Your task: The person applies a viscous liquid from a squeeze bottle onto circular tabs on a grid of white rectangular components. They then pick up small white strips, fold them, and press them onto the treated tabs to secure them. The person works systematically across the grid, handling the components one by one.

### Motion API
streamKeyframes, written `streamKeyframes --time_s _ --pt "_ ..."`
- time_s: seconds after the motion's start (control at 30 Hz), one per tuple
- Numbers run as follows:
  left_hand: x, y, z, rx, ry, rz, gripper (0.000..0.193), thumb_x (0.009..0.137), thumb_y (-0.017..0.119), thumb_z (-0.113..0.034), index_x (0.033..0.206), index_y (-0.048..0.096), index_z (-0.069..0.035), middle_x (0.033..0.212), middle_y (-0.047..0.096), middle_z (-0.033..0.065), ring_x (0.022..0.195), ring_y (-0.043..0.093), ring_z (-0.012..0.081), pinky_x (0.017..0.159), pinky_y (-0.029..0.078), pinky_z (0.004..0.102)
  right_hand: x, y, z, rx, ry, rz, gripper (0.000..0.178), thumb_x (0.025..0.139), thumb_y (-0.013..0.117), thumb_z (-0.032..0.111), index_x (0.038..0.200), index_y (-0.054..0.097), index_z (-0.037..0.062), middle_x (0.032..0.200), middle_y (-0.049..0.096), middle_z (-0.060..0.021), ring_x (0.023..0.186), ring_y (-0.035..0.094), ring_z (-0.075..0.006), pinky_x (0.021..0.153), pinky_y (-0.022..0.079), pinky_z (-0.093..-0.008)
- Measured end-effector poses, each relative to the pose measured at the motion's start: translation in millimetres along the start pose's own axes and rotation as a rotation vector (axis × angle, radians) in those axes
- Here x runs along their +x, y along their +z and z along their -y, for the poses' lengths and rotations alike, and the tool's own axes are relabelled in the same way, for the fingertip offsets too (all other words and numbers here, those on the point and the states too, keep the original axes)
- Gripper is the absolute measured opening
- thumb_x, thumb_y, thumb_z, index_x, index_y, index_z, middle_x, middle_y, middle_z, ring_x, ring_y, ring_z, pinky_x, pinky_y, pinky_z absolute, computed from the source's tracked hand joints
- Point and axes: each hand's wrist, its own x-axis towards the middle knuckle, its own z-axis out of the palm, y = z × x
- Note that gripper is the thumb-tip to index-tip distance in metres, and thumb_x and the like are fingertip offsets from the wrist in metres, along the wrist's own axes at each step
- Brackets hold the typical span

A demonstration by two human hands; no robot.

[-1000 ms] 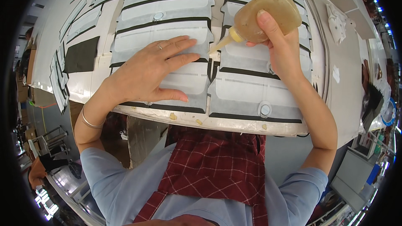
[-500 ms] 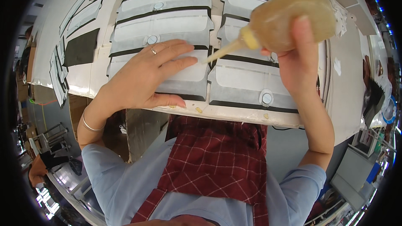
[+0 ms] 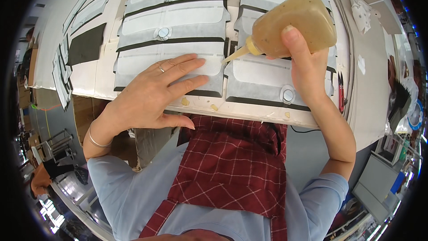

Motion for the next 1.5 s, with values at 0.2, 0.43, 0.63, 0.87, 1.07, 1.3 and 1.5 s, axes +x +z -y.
streamKeyframes --time_s 0.2,0.43,0.63,0.87,1.07,1.3,1.5 --pt "-3.3 4.2 -2.9 0.015 -0.006 -0.006 0.087 0.072 0.08 -0.056 0.14 0.057 -0.007 0.154 0.044 0.0176 0.143 0.041 0.0372 0.114 0.04 0.0473 -8.8 1.2 2.6 -0.061 -0.013 -0.026 0.051 0.096 0.069 0.037 0.123 0.055 -0.0037 0.108 0.066 -0.014 0.09 0.071 -0.0217 0.061 0.062 -0.0334" --pt "-3.1 3.7 -3.4 0.025 0.0 0.009 0.089 0.07 0.08 -0.058 0.14 0.057 -0.008 0.155 0.042 0.0178 0.144 0.04 0.0377 0.114 0.039 0.0483 -19.6 2.8 5.7 -0.007 0.013 0.041 0.052 0.096 0.069 0.036 0.127 0.053 -0.0031 0.111 0.066 -0.0137 0.091 0.071 -0.0214 0.059 0.062 -0.0333" --pt "-1.5 3.0 -3.5 0.025 -0.002 -0.009 0.078 0.078 0.076 -0.053 0.138 0.058 -0.008 0.153 0.045 0.0177 0.143 0.041 0.0373 0.114 0.039 0.048 -23.4 -3.9 0.0 0.262 0.231 -0.036 0.062 0.099 0.061 0.05 0.132 0.049 -0.0016 0.114 0.065 -0.0174 0.095 0.071 -0.0258 0.059 0.062 -0.0318" --pt "25.5 -3.6 4.9 0.091 0.042 -0.155 0.047 0.09 0.056 -0.003 0.137 0.057 -0.006 0.142 0.055 0.016 0.144 0.04 0.0366 0.112 0.039 0.0483 -12.0 -32.7 6.9 0.505 0.266 -0.093 0.061 0.103 0.053 0.05 0.139 0.044 0.0012 0.125 0.059 -0.0212 0.109 0.063 -0.0307 0.06 0.06 -0.0263" --pt "69.1 4.3 16.4 -0.039 0.123 -0.195 0.063 0.082 0.045 0.015 0.139 0.055 -0.008 0.141 0.059 0.0097 0.146 0.039 0.0338 0.113 0.037 0.0479 -14.1 -21.8 -8.4 0.138 0.094 -0.108 0.051 0.1 0.062 0.041 0.13 0.051 0.0017 0.112 0.066 -0.0124 0.094 0.071 -0.0194 0.061 0.059 -0.0298" --pt "87.5 17.6 21.2 -0.045 0.114 -0.153 0.066 0.084 0.044 0.016 0.143 0.053 -0.012 0.142 0.06 0.0093 0.146 0.039 0.0338 0.116 0.035 0.0483 -21.9 -18.5 -10.4 0.088 0.081 -0.05 0.053 0.098 0.066 0.037 0.13 0.05 -0.0023 0.113 0.065 -0.0142 0.094 0.071 -0.0223 0.06 0.06 -0.0322" --pt "87.2 15.4 18.8 -0.047 0.129 -0.167 0.069 0.084 0.044 0.015 0.146 0.05 -0.013 0.14 0.061 0.0104 0.146 0.039 0.0344 0.116 0.035 0.049 -37.5 -19.5 -5.6 0.105 0.143 0.015 0.057 0.098 0.066 0.038 0.134 0.047 -0.0022 0.117 0.064 -0.0159 0.096 0.071 -0.0243 0.06 0.06 -0.0342"
